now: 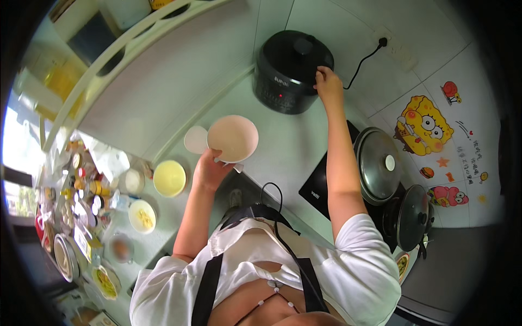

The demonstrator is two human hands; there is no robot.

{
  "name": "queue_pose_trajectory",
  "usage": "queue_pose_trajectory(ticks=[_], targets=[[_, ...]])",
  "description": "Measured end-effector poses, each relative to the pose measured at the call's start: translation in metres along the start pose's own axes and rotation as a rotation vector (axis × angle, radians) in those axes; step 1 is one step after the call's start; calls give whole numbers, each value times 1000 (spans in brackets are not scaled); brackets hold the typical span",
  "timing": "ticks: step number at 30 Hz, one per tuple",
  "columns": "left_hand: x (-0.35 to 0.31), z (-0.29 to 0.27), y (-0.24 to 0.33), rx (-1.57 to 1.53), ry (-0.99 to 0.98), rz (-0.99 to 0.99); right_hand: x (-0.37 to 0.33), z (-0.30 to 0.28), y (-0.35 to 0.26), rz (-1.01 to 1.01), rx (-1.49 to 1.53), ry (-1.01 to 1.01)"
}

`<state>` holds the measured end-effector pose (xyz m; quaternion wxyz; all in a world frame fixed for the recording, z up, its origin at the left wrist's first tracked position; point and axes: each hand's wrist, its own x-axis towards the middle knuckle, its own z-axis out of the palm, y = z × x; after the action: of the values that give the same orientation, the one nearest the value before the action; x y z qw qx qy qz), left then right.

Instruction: The person uses a rice paddle to scoop rice from a rice cooker into a bowl, repeatedly filling the bowl before closing the cooker lid.

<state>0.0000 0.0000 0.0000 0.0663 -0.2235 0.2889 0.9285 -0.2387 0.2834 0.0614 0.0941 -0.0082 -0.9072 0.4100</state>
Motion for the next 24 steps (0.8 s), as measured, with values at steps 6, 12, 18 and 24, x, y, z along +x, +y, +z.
queue_pose_trajectory(ticks=[6,12,18,24], targets=[[46,6,46,-19,10,35,64,35,-47,103,-427,234],[74,0,57,-6,-3,12,81,58,-81,264,-457,222],[91,-4,61,-51,-20,-29,99,73,-85,355,-479,188],[108,0,64,-70,-34,-54,112,60,-74,270,-489,30]])
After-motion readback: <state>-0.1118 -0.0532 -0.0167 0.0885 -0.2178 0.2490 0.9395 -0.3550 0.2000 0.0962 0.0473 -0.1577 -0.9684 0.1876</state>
